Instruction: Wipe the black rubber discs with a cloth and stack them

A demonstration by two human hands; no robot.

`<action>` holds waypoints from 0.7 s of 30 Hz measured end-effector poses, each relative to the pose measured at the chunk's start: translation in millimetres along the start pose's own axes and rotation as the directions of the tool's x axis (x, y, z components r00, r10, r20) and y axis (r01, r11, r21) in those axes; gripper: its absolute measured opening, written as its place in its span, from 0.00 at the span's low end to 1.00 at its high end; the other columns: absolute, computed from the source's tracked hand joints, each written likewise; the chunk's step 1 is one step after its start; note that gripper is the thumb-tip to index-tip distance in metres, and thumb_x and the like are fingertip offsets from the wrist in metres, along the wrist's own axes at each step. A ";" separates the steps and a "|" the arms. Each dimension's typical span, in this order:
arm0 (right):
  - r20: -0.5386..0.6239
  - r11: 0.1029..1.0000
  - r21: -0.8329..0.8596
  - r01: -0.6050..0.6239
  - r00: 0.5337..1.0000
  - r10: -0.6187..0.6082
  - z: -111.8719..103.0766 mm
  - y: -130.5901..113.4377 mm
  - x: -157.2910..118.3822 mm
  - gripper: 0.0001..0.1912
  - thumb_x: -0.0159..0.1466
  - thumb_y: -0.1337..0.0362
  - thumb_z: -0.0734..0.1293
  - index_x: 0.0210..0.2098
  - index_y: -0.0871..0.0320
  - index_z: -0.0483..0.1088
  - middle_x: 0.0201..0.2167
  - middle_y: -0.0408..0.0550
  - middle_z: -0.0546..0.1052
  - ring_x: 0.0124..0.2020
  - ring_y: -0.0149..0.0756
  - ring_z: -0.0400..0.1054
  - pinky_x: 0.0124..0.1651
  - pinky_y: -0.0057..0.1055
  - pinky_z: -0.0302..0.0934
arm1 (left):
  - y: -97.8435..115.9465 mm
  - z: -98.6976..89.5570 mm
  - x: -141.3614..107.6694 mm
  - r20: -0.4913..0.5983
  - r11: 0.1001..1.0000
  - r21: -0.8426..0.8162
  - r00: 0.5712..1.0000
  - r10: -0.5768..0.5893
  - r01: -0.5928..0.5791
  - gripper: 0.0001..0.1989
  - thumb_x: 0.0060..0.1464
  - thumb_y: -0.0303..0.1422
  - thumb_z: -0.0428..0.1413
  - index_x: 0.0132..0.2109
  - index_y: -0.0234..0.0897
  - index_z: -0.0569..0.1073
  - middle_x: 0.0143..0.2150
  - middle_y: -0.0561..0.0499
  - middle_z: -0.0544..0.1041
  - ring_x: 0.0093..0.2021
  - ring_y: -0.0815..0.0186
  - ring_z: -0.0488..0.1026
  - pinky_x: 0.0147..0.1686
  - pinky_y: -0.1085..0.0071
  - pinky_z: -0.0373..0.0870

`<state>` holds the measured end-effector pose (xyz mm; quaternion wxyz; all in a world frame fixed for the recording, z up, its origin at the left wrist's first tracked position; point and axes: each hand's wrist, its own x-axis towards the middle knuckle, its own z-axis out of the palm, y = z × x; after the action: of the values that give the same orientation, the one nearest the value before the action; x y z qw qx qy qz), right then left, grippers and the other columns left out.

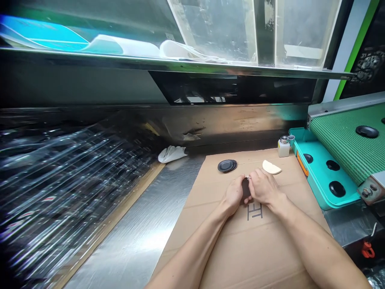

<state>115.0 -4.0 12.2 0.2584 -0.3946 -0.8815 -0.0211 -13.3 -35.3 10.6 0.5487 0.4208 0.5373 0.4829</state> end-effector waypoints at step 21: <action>-0.058 0.990 0.108 0.091 0.995 -0.085 8.3 8.1 2.8 0.09 0.70 0.67 0.56 0.38 0.58 0.67 0.36 0.52 0.72 0.39 0.40 0.64 0.42 0.34 0.61 | 0.0 -0.3 7.6 -0.048 0.970 -0.222 0.992 -0.115 0.101 0.17 0.60 0.40 0.44 0.27 0.38 0.66 0.15 0.49 0.69 0.12 0.65 0.65 0.10 0.73 0.55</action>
<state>115.5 5.4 5.0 0.3022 -0.3394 -0.8907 0.0058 -13.9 -27.9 9.2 0.6008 0.3130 0.5191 0.5211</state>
